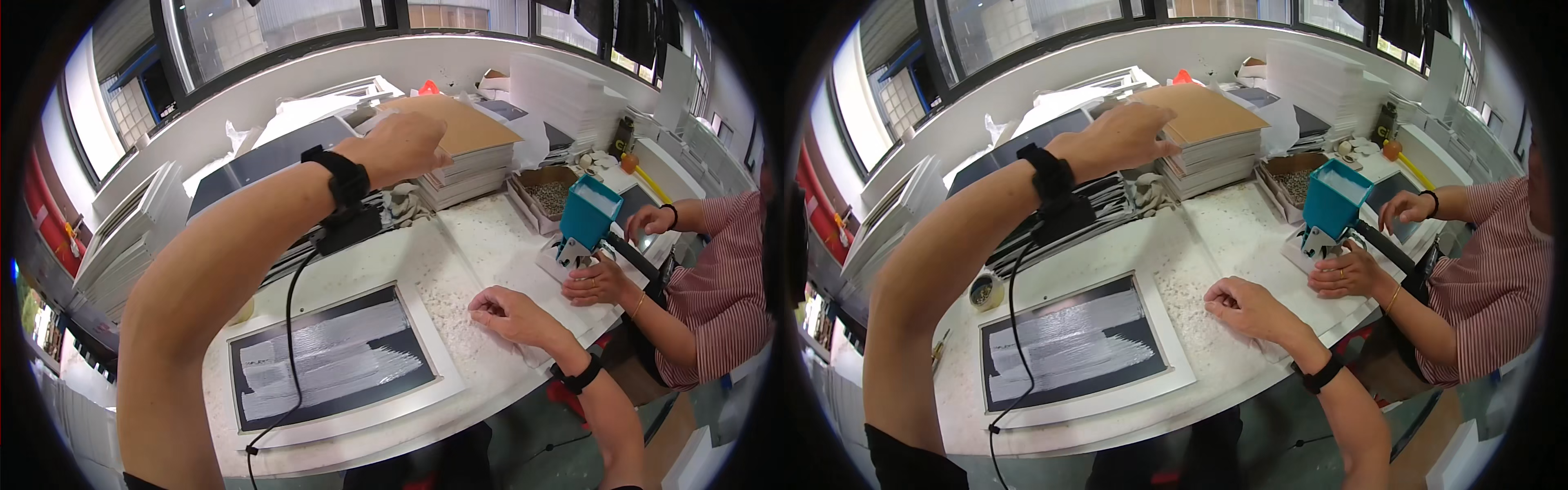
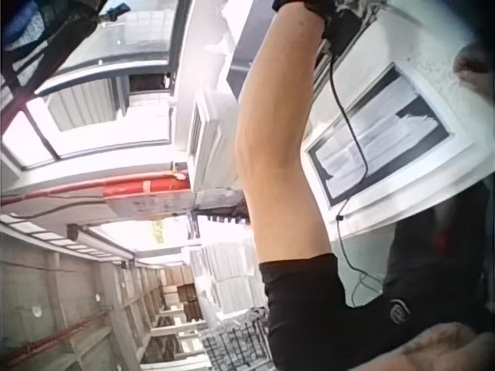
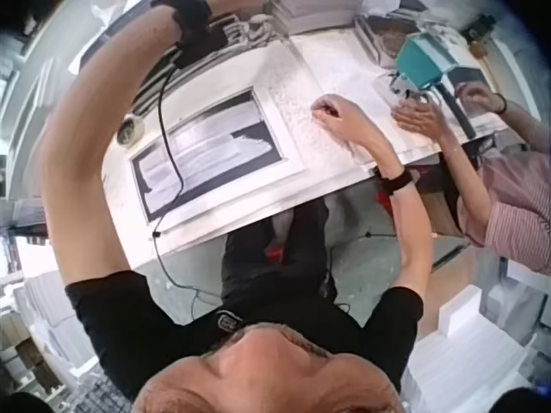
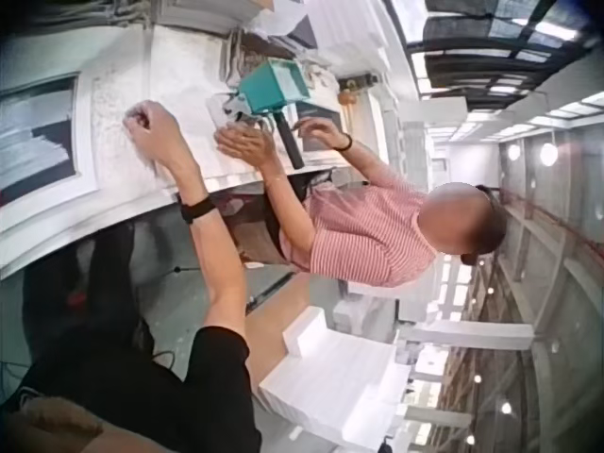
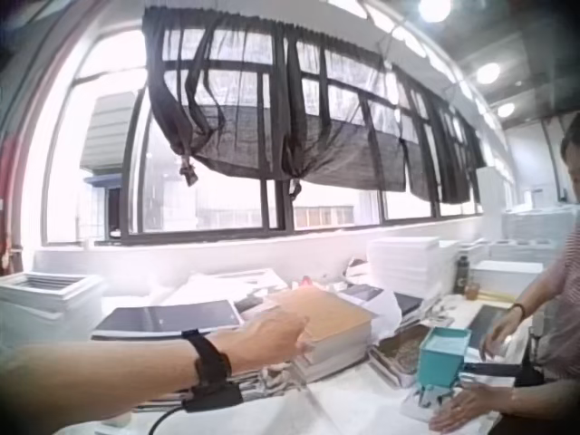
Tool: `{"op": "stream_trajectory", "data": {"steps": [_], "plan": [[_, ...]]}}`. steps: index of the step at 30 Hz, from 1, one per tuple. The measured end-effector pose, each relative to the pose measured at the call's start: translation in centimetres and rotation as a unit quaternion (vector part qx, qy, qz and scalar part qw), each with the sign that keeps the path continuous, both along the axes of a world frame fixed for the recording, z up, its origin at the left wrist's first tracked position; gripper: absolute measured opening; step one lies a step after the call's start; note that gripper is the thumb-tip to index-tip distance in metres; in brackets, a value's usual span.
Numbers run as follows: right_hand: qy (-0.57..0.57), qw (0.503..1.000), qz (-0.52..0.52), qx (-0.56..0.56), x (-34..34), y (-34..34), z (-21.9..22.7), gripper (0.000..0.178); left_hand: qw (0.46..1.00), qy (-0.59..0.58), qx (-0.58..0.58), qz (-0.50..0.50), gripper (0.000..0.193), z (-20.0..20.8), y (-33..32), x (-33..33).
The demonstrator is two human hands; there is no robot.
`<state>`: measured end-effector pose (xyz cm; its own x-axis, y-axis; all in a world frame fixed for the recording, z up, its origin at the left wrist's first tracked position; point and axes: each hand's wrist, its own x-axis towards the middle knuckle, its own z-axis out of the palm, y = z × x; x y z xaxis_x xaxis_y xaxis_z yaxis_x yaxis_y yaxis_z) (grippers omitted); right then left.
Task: The person aligns white rectangular panels on a workbench and uses a pneumatic screwdriver to fasten screws into pre-drilled holes. After securing the panels, the person stacks the finished units and handles a black panel.
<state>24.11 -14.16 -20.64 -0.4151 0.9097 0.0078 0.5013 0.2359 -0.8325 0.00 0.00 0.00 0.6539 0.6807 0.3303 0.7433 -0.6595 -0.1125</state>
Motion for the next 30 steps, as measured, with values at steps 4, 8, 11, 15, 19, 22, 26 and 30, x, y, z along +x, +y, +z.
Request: {"op": "stream_trajectory", "data": {"steps": [4, 8, 11, 15, 19, 22, 26, 30], "plan": [[0.03, 0.999, 0.03, 0.015, 0.9, -0.6, -0.3, 0.029, 0.997, 0.073, -0.012, -0.003, 0.042, -3.1, 5.2, 6.1], [0.035, 0.997, 0.071, 0.02, 2.5, -0.6, 0.4, 0.031, 0.999, 0.027, 0.017, -0.033, 0.025, -6.2, 8.8, 7.9], [0.039, 0.996, 0.078, 0.013, 4.1, -0.6, 0.2, 0.033, 0.998, 0.065, 0.019, 0.012, 0.015, -5.9, 9.0, 9.8], [0.068, 0.994, 0.084, -0.003, 4.4, -0.9, 0.6, 0.033, 0.977, 0.183, 0.103, 0.025, 0.014, -5.0, 9.0, 8.7], [0.106, 0.992, 0.066, -0.007, 5.6, -0.8, -0.7, 0.033, 0.978, 0.102, 0.178, 0.043, 0.009, 0.6, 7.6, 7.1], [0.103, 0.992, 0.061, -0.038, 4.9, -1.2, 0.0, 0.031, 0.949, 0.037, 0.308, 0.049, 0.008, 6.9, 5.7, 1.7], [0.117, 0.993, -0.017, -0.026, 7.4, -3.3, 1.6, 0.031, 0.94, 0.017, 0.341, 0.013, 0.027, 15.7, 0.1, -3.3], [0.218, 0.973, -0.072, 0.012, 5.4, -6.5, 3.5, 0.047, 0.925, -0.162, 0.325, 0.114, 0.026, 18.5, -18.7, -7.3]]}}
